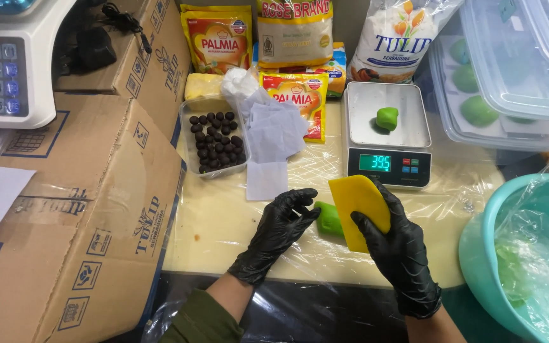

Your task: Weighing and portioning green dough pieces on a digital scale to achieve a consistent weight for each piece.

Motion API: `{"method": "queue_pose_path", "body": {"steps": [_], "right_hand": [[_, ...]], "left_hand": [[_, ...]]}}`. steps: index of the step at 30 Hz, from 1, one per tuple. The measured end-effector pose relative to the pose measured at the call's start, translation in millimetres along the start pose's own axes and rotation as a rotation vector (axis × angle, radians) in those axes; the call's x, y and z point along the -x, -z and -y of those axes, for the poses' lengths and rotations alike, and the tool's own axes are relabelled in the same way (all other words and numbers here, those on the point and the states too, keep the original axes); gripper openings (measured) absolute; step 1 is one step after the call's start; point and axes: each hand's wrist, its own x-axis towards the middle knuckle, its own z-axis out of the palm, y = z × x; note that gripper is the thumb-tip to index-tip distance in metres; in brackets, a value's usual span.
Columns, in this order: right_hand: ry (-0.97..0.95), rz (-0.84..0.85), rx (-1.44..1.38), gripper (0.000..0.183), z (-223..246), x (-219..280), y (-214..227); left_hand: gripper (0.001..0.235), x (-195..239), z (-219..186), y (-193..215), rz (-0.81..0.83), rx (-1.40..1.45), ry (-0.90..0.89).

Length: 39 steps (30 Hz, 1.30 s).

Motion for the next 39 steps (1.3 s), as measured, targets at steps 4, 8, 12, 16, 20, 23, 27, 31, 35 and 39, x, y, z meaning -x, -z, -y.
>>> {"method": "queue_pose_path", "body": {"steps": [4,8,12,16,20,23,27,31,35,39], "right_hand": [[0.027,0.018,0.001,0.074,-2.5,1.9,-10.0],[0.009,0.062,0.021,0.074,-9.1,3.1,-18.6],[0.055,0.045,0.004,0.074,-1.4,3.6,-18.9],[0.088,0.058,-0.06,0.073,1.2,4.0,-21.4],[0.153,0.051,-0.066,0.074,4.1,2.8,-23.1],[0.167,0.054,-0.064,0.076,1.0,4.7,-25.1],[0.213,0.057,-0.064,0.075,2.3,4.0,-25.6],[0.264,0.042,0.004,0.074,-0.5,3.7,-27.1],[0.198,0.062,0.011,0.076,-5.8,3.2,-31.4],[0.18,0.062,0.076,0.075,-6.1,1.7,-34.5]], "left_hand": [[0.055,1.2,8.2,-1.8,0.123,0.032,0.067],[0.06,4.3,8.8,-4.6,0.177,0.044,0.098],[0.063,4.4,9.4,-6.1,0.174,0.057,0.141],[0.071,4.2,14.3,-6.7,0.16,0.108,0.125],[0.077,5.2,16.7,-7.5,0.143,0.154,0.105],[0.078,6.0,16.3,-8.1,0.152,0.175,0.082],[0.078,6.2,15.8,-7.7,0.16,0.154,0.079],[0.081,6.9,14.5,-7.4,0.155,0.135,0.084],[0.082,7.1,18.4,-7.9,0.153,0.108,0.077],[0.083,6.8,15.9,-7.8,0.148,0.071,0.073]]}}
